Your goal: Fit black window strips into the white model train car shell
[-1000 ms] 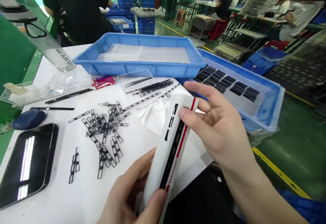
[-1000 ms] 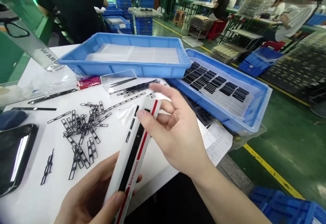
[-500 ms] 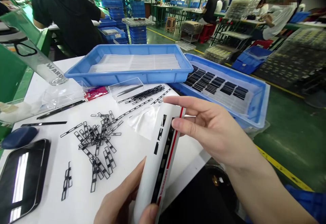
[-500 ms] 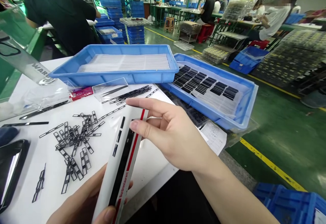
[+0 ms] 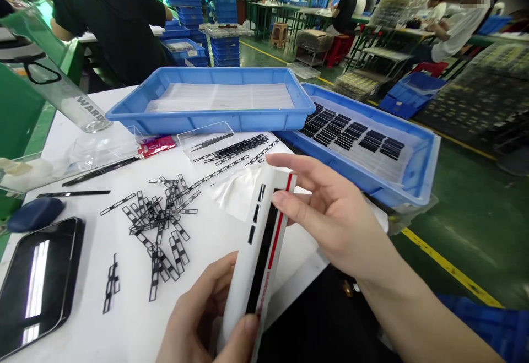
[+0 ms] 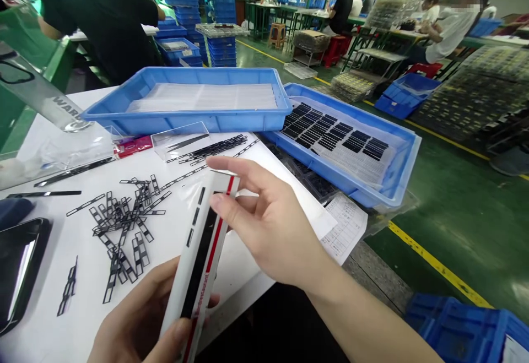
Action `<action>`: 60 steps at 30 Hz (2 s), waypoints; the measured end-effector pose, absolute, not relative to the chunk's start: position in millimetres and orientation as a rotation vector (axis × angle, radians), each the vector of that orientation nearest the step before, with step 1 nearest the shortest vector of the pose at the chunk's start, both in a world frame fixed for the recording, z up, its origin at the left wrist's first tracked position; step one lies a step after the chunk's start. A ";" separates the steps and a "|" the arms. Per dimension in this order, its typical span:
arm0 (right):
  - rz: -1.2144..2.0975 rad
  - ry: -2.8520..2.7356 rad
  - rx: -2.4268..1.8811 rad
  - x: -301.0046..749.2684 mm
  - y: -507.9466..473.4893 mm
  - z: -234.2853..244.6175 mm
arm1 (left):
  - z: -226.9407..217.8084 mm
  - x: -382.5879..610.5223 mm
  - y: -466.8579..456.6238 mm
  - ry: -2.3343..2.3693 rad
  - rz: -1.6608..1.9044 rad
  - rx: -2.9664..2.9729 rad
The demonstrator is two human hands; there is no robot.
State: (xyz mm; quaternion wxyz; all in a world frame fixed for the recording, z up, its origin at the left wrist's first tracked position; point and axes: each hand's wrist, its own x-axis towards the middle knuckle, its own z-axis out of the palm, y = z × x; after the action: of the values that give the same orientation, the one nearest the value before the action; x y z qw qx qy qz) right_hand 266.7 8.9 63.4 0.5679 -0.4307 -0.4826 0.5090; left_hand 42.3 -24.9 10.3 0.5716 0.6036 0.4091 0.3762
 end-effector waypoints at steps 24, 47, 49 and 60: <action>1.322 -1.024 -1.031 250.0 -2.0 57.1 | 19.9 39.8 -13.4 0.842 0.758 1.427; 1.344 -1.108 -1.035 258.1 -11.7 50.4 | 11.8 38.0 -20.0 0.867 0.739 1.500; 1.366 -1.041 -0.995 255.9 -14.0 47.6 | 13.5 38.5 -18.0 0.848 0.748 1.446; 1.483 -0.943 -1.001 247.1 -24.1 36.4 | 11.7 45.2 -19.0 0.834 0.848 1.441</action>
State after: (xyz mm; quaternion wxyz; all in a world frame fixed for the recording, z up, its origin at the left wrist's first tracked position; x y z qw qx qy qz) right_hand 247.1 -24.1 36.4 0.5308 -0.4195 -0.3953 0.6213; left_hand 45.2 -19.0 11.7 0.5943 0.6203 0.3589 0.3651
